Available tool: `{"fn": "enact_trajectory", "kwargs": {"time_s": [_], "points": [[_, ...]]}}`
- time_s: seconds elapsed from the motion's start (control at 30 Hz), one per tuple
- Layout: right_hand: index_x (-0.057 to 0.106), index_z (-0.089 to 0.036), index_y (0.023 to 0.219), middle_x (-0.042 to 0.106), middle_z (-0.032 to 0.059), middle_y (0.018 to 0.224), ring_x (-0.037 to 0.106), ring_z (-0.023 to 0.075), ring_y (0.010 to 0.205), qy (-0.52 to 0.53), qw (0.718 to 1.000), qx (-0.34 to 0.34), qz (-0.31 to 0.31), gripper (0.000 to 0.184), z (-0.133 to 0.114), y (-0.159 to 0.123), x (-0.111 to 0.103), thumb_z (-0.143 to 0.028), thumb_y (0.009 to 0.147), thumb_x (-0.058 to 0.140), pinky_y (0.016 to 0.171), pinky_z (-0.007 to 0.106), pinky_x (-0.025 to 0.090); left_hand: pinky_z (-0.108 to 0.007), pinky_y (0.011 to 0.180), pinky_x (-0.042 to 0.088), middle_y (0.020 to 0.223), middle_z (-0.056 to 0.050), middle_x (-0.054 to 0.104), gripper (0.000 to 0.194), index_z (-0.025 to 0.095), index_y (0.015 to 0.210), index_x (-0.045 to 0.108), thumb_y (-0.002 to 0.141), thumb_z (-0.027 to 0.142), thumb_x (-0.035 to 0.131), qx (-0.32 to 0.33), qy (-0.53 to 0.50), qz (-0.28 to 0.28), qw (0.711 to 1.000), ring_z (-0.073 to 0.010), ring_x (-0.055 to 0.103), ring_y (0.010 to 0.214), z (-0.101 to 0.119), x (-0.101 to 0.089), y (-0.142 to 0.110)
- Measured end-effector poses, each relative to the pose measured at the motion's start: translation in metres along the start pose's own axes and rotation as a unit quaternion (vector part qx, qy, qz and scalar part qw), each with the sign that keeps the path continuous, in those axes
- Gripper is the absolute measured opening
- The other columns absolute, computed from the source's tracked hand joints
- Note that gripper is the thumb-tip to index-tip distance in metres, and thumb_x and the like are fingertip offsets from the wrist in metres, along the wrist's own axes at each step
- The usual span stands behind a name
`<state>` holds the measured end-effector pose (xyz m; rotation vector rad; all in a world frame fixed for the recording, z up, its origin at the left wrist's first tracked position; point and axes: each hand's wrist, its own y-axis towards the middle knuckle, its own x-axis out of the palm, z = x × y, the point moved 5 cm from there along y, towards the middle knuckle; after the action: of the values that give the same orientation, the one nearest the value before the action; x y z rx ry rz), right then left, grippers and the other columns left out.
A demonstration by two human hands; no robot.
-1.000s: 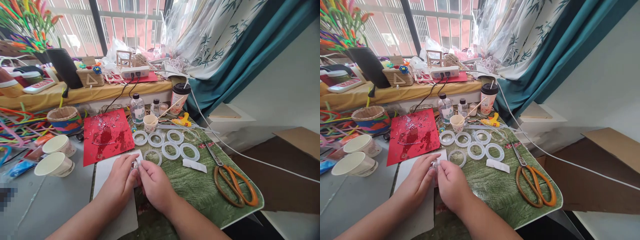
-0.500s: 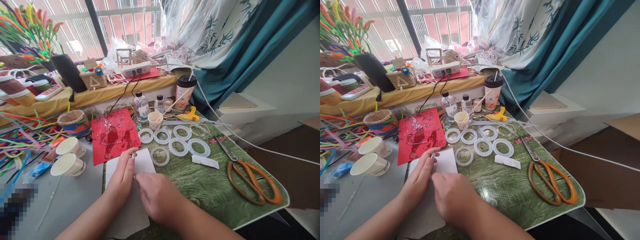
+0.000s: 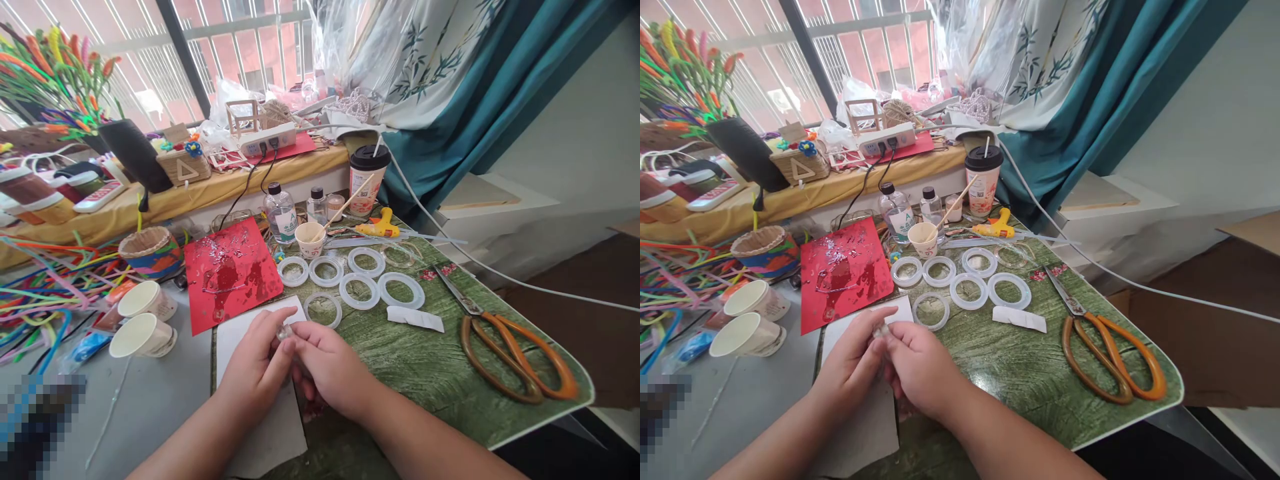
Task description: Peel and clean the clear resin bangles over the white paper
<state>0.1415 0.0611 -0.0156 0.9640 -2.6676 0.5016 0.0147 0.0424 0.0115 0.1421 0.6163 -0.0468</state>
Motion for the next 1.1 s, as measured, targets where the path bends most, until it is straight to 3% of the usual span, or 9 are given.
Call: {"fn": "enact_trajectory", "kwargs": {"time_s": [0.13, 0.27, 0.37, 0.47, 0.53, 0.7, 0.87, 1.0, 1.1], "points": [[0.050, -0.022, 0.079, 0.050, -0.0050, 0.062, 0.045, 0.0116, 0.052, -0.129, 0.985, -0.109, 0.038, 0.031, -0.013, -0.001, -0.008, -0.037, 0.106, 0.047, 0.052, 0.024, 0.037, -0.044, 0.091, 0.053, 0.114, -0.012, 0.071, 0.036, 0.022, 0.124, 0.064, 0.106, 0.046, 0.046, -0.005, 0.022, -0.016, 1.000, -0.0304, 0.066, 0.106, 0.005, 0.004, 0.003], [0.050, -0.022, 0.081, 0.062, 0.0020, 0.076, 0.053, 0.0160, 0.068, -0.373, 0.893, -0.250, 0.036, 0.021, -0.026, -0.014, -0.005, -0.019, 0.101, 0.045, 0.064, 0.029, 0.038, -0.042, 0.084, 0.053, 0.102, -0.009, 0.070, 0.038, 0.022, 0.109, 0.062, 0.107, 0.052, 0.039, -0.041, 0.022, -0.026, 0.999, -0.0284, 0.066, 0.094, 0.003, 0.007, 0.001], [0.049, -0.022, 0.083, 0.061, 0.0024, 0.074, 0.051, 0.0171, 0.065, -0.451, 0.837, -0.309, 0.008, 0.018, -0.030, -0.022, -0.001, -0.016, 0.099, 0.044, 0.063, 0.031, 0.035, -0.041, 0.087, 0.052, 0.105, -0.009, 0.069, 0.042, 0.022, 0.115, 0.062, 0.108, 0.055, 0.037, -0.030, 0.001, -0.008, 1.000, -0.0281, 0.066, 0.098, 0.002, 0.006, -0.002], [0.048, -0.023, 0.083, 0.059, 0.0015, 0.072, 0.047, 0.0174, 0.063, -0.479, 0.806, -0.348, -0.020, 0.017, -0.033, -0.026, 0.006, -0.015, 0.097, 0.044, 0.061, 0.032, 0.032, -0.038, 0.081, 0.053, 0.095, -0.006, 0.067, 0.046, 0.022, 0.107, 0.063, 0.109, 0.056, 0.032, -0.049, -0.039, 0.024, 0.998, -0.0247, 0.065, 0.087, -0.002, 0.002, -0.005], [0.046, -0.023, 0.082, 0.057, 0.0007, 0.071, 0.046, 0.0171, 0.062, -0.470, 0.810, -0.349, -0.025, 0.016, -0.032, -0.026, 0.009, -0.016, 0.096, 0.044, 0.061, 0.032, 0.031, -0.036, 0.077, 0.054, 0.090, -0.005, 0.066, 0.049, 0.022, 0.104, 0.064, 0.109, 0.059, 0.031, -0.064, -0.058, 0.040, 0.995, -0.0230, 0.064, 0.079, -0.004, 0.000, -0.006], [0.041, -0.024, 0.077, 0.051, -0.0027, 0.067, 0.049, 0.0141, 0.060, -0.339, 0.911, -0.225, 0.069, 0.030, -0.027, -0.017, -0.003, -0.023, 0.107, 0.038, 0.058, 0.027, 0.034, -0.047, 0.099, 0.053, 0.122, -0.014, 0.071, 0.066, 0.021, 0.141, 0.062, 0.104, 0.070, 0.037, -0.001, -0.034, 0.018, 0.999, -0.0328, 0.067, 0.113, 0.004, 0.002, -0.004], [0.042, -0.024, 0.079, 0.054, -0.0010, 0.070, 0.048, 0.0160, 0.063, -0.420, 0.852, -0.311, 0.003, 0.021, -0.032, -0.022, 0.003, -0.018, 0.098, 0.045, 0.061, 0.029, 0.034, -0.049, 0.102, 0.053, 0.126, -0.013, 0.072, 0.059, 0.023, 0.136, 0.067, 0.108, 0.062, 0.033, -0.047, -0.023, 0.020, 0.998, -0.0324, 0.067, 0.114, -0.001, 0.002, -0.002], [0.041, -0.025, 0.078, 0.053, -0.0014, 0.069, 0.049, 0.0156, 0.061, -0.395, 0.872, -0.282, 0.060, 0.025, -0.033, -0.019, -0.005, -0.020, 0.102, 0.041, 0.060, 0.029, 0.035, -0.046, 0.098, 0.055, 0.118, -0.013, 0.073, 0.058, 0.022, 0.133, 0.068, 0.106, 0.063, 0.038, -0.032, -0.038, 0.035, 0.998, -0.0315, 0.069, 0.108, 0.002, 0.003, -0.002], [0.043, -0.025, 0.079, 0.055, -0.0003, 0.070, 0.049, 0.0168, 0.063, -0.433, 0.847, -0.310, -0.006, 0.020, -0.029, -0.020, 0.005, -0.018, 0.097, 0.045, 0.061, 0.030, 0.035, -0.041, 0.087, 0.057, 0.103, -0.009, 0.073, 0.057, 0.021, 0.129, 0.070, 0.107, 0.060, 0.035, -0.057, -0.044, 0.062, 0.995, -0.0274, 0.069, 0.092, -0.001, 0.001, -0.002]]}}
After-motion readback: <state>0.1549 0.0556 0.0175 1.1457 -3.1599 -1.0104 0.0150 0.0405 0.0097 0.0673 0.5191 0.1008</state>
